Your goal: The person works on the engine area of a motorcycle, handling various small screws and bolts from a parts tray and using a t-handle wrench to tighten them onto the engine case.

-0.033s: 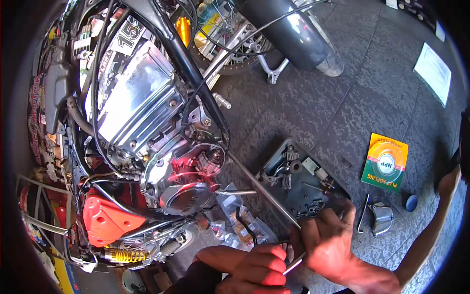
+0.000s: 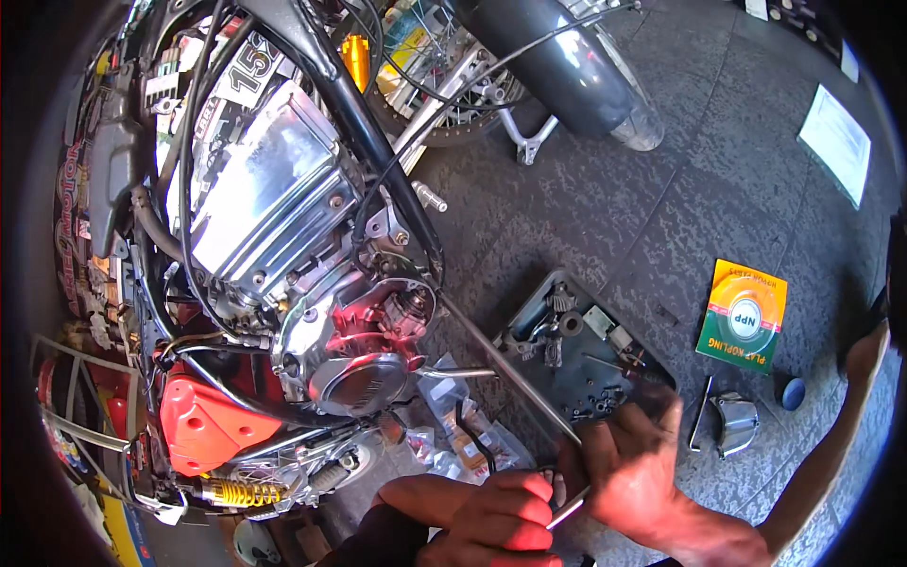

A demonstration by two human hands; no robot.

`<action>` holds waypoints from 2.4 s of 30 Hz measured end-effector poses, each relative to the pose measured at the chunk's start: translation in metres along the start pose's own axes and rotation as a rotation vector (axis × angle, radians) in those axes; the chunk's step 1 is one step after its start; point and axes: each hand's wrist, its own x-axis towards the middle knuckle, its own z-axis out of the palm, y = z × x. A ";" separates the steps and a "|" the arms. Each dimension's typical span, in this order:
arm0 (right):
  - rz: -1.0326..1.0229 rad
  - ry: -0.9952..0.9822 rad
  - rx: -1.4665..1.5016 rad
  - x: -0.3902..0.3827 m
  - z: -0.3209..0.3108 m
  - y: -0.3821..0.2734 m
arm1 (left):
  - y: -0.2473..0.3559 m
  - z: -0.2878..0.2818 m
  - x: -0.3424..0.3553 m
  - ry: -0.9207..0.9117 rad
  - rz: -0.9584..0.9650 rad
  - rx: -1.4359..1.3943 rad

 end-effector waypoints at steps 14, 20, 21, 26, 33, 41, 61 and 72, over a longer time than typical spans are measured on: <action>0.149 0.182 0.231 -0.022 0.020 0.002 | 0.000 -0.004 0.031 -0.131 0.121 -0.019; 0.215 0.181 0.324 -0.017 0.010 -0.004 | -0.003 0.006 0.036 -0.089 0.078 -0.089; 0.221 0.184 0.381 -0.021 0.012 -0.008 | 0.002 0.007 0.038 -0.099 0.070 -0.077; 0.124 0.072 0.321 -0.020 0.008 -0.002 | 0.006 0.002 0.041 -0.109 -0.066 -0.187; 0.015 -0.044 0.148 -0.012 -0.012 0.031 | -0.041 -0.065 -0.021 0.177 -0.467 0.035; 0.073 -0.204 0.079 -0.051 0.050 0.081 | -0.104 -0.103 -0.113 0.053 -1.360 -0.413; -0.060 -0.347 0.805 0.187 0.159 0.048 | -0.176 -0.098 -0.217 0.451 -1.589 -0.499; -0.098 -0.287 0.755 0.187 0.167 0.050 | -0.181 -0.103 -0.211 0.443 -1.584 -0.481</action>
